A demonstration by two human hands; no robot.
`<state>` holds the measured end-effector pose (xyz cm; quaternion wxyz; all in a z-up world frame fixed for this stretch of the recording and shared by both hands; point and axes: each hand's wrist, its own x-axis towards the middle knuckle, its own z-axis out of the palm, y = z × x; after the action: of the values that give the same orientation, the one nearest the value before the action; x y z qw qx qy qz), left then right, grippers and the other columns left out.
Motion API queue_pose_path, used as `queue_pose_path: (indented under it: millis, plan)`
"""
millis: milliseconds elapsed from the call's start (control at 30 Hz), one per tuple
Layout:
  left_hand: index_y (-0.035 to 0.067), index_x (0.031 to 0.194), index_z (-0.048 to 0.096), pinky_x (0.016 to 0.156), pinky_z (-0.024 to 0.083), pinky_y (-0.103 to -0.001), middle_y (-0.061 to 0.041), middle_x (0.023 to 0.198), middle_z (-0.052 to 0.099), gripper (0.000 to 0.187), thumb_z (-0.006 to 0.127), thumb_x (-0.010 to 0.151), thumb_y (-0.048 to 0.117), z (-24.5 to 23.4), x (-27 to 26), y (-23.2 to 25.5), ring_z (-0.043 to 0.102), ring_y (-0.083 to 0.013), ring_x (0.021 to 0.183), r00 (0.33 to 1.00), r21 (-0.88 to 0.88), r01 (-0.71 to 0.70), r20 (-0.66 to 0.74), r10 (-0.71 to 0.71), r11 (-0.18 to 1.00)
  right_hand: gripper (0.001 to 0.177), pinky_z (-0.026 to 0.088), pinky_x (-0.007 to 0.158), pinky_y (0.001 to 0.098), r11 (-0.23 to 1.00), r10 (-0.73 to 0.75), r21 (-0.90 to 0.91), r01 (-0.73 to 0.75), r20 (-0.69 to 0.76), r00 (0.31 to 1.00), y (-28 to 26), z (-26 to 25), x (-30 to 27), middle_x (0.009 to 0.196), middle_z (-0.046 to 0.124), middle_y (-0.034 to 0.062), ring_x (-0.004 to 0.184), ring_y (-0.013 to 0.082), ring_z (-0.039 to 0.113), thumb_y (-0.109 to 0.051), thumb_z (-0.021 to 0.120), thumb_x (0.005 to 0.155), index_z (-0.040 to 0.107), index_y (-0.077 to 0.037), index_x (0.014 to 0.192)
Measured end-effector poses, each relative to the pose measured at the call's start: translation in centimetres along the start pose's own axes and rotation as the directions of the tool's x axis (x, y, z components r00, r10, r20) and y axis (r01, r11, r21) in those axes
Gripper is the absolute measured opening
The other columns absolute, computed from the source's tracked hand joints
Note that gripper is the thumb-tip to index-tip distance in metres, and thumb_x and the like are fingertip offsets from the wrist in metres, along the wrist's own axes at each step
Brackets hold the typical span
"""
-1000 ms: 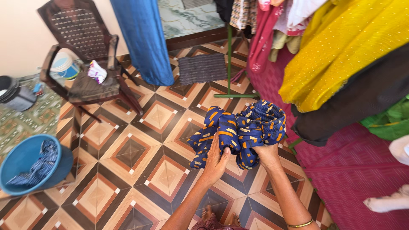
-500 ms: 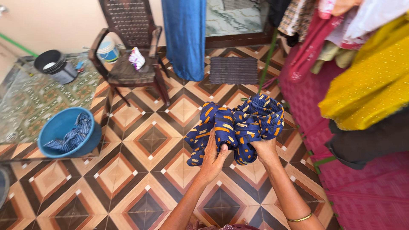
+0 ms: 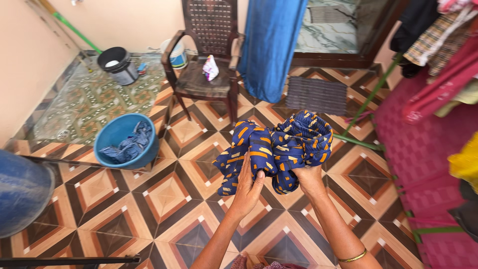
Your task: The person takes several clothes from a drying rack and places them into a blue bucket on the floor.
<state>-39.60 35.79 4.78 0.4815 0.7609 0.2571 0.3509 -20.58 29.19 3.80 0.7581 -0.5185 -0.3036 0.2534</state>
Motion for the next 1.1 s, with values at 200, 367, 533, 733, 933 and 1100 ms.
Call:
queue_pose_path:
  millis: [200, 367, 533, 733, 933, 1100]
  plan:
    - [0.0, 0.161, 0.022, 0.127, 0.013, -0.044, -0.021, 0.171, 0.017, 0.077, 0.039, 0.106, 0.052, -6.1, 0.2, -3.6, 0.015, -0.0346, 0.16, 0.996, 0.047, 0.011, -0.091, -0.006, 0.999, 0.064, 0.058, 0.096, 0.0362, 1.0, 0.028, 0.011, -0.029, 0.062, 0.998, 3.5, 6.8, 1.2, 0.123, 0.067, 0.008, 0.111, 0.0184, 0.066, -0.003, 0.086, 0.073, 0.058, -0.004, 0.131]
    - [0.001, 0.161, 0.022, 0.127, 0.013, -0.044, -0.022, 0.171, 0.016, 0.078, 0.038, 0.106, 0.054, -10.9, -0.3, -4.6, 0.014, -0.0349, 0.16, 0.989, 0.073, 0.044, -0.142, -0.033, 0.996, 0.059, 0.058, 0.096, 0.0359, 0.996, 0.087, 0.026, -0.091, 0.129, 0.988, 5.5, 12.0, 1.7, 0.123, 0.068, 0.0068, 0.111, 0.0176, 0.067, -0.004, 0.084, 0.075, 0.06, -0.004, 0.129]
    - [0.0, 0.161, 0.021, 0.127, 0.012, -0.044, -0.023, 0.171, 0.013, 0.079, 0.037, 0.106, 0.055, -15.0, -0.9, -4.9, 0.011, -0.0349, 0.16, 0.973, 0.053, 0.101, -0.211, -0.088, 0.993, 0.053, 0.058, 0.095, 0.0352, 0.999, 0.038, -0.03, -0.032, 0.223, 0.974, 7.8, 16.6, 2.6, 0.12, 0.069, 0.007, 0.11, 0.0183, 0.067, -0.002, 0.083, 0.076, 0.064, -0.003, 0.125]
    - [-0.001, 0.161, 0.019, 0.127, 0.011, -0.045, -0.023, 0.171, 0.013, 0.081, 0.036, 0.106, 0.055, -18.2, -1.5, -6.8, 0.01, -0.0355, 0.16, 0.943, 0.101, 0.142, -0.316, -0.104, 0.985, 0.056, 0.057, 0.098, 0.0352, 0.999, 0.031, 0.015, -0.038, 0.315, 0.949, 9.2, 21.9, 3.1, 0.122, 0.069, 0.0077, 0.111, 0.0186, 0.067, 0.001, 0.082, 0.075, 0.062, -0.003, 0.127]
    - [-0.001, 0.162, 0.017, 0.126, 0.01, -0.044, -0.023, 0.171, 0.011, 0.084, 0.036, 0.105, 0.057, -22.1, -0.2, -9.4, 0.01, -0.0352, 0.16, 0.91, 0.124, 0.214, -0.385, -0.152, 0.969, 0.061, 0.057, 0.098, 0.0359, 0.996, 0.072, 0.016, -0.086, 0.413, 0.908, 10.5, 27.5, 5.1, 0.123, 0.069, 0.008, 0.112, 0.019, 0.068, 0.004, 0.082, 0.074, 0.06, -0.003, 0.13]
    - [-0.004, 0.161, 0.013, 0.126, 0.01, -0.044, -0.025, 0.171, 0.009, 0.088, 0.036, 0.104, 0.059, -26.2, 2.2, -11.9, 0.008, -0.036, 0.16, 0.888, 0.112, 0.252, -0.421, -0.184, 0.961, 0.059, 0.057, 0.097, 0.0358, 0.992, 0.074, 0.055, -0.112, 0.46, 0.885, 12.9, 32.5, 7.9, 0.122, 0.068, 0.008, 0.11, 0.019, 0.068, 0.006, 0.082, 0.074, 0.06, -0.002, 0.129]
